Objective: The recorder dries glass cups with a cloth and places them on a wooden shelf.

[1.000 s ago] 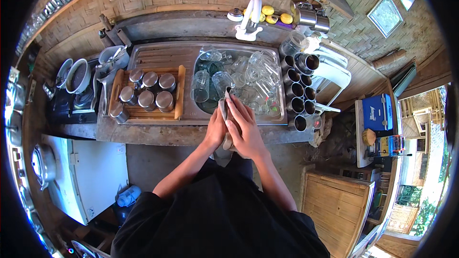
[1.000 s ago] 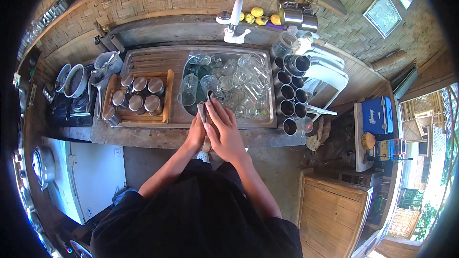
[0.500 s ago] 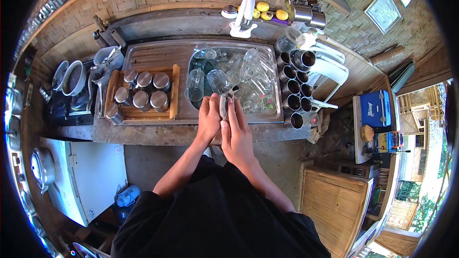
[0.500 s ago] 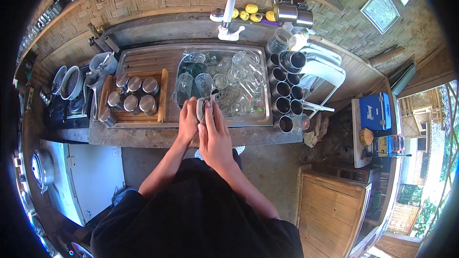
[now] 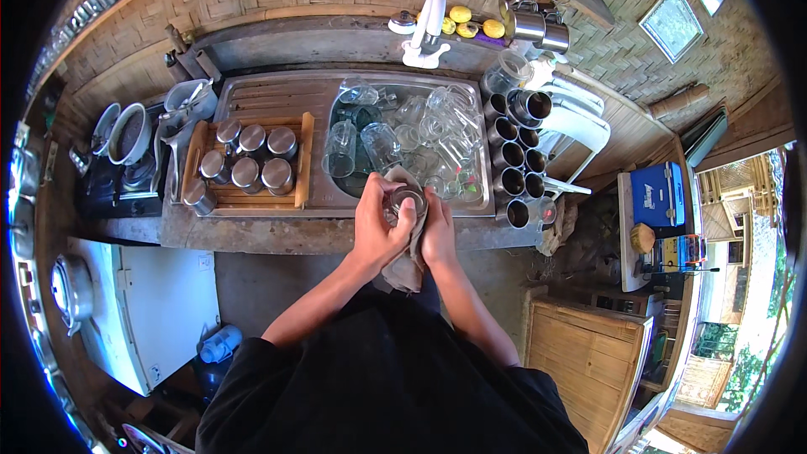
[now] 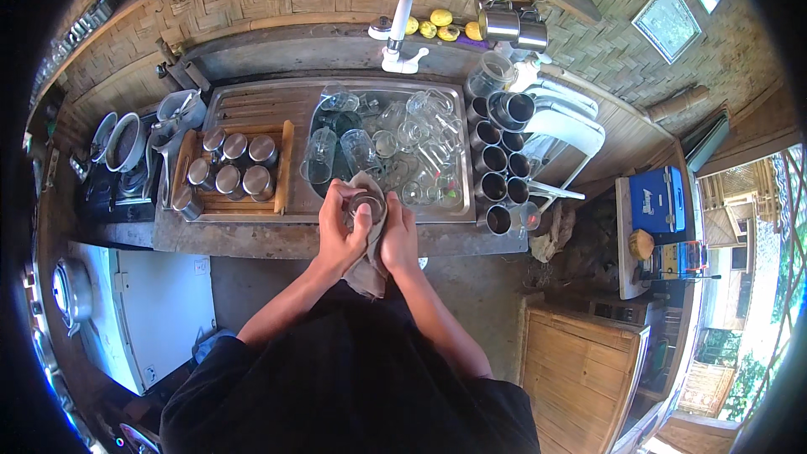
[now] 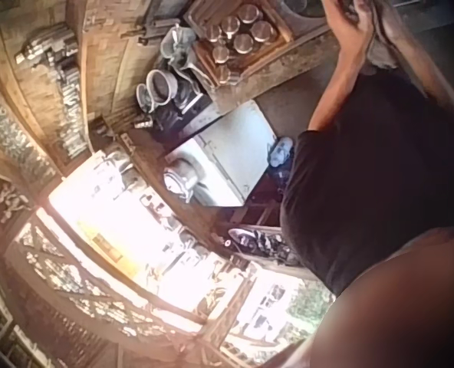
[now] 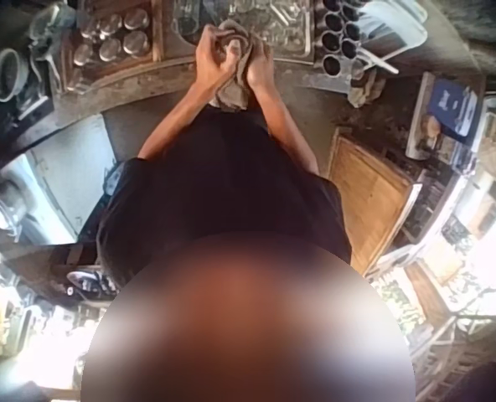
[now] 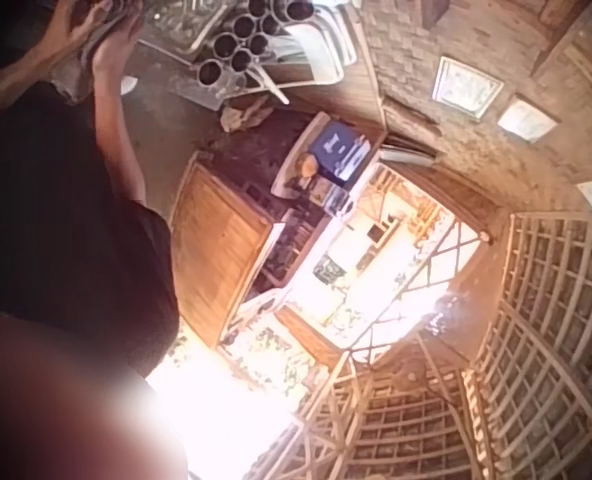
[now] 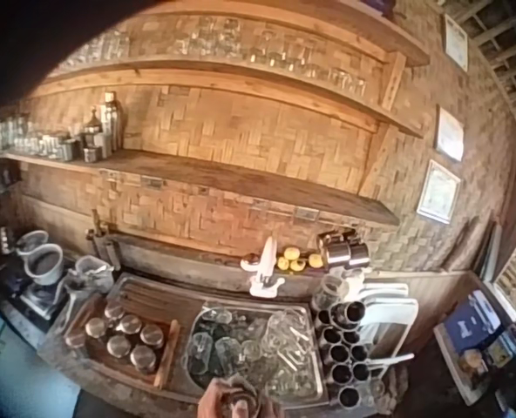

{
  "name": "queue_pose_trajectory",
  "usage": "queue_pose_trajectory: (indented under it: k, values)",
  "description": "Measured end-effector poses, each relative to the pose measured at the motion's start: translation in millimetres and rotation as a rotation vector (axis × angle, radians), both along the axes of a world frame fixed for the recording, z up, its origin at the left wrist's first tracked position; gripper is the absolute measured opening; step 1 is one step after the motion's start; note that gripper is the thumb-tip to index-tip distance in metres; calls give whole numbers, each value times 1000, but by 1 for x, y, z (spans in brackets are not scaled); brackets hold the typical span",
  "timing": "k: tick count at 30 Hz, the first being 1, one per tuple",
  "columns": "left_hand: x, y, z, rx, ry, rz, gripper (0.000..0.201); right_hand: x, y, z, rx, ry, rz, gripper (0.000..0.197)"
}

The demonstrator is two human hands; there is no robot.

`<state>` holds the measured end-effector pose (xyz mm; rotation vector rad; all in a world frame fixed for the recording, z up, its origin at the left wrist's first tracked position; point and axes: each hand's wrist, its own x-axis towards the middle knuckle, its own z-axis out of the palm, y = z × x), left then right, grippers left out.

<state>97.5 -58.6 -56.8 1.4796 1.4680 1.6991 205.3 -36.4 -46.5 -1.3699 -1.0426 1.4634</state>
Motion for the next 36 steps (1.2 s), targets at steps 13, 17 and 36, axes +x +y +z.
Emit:
queue_pose_trajectory:
  k: [13, 17, 36]
  values:
    - [10, 3, -11, 140, 44, 17, 34, 14, -6, -11, 141, 191, 5, 45]
    - [10, 8, -6, 268, 157, -45, 35, 38, -1, -69, 423, -145, 42, 38]
    - [-5, -4, -19, 73, -210, -256, 61, 42, 7, 8, 247, 8, -45, 37]
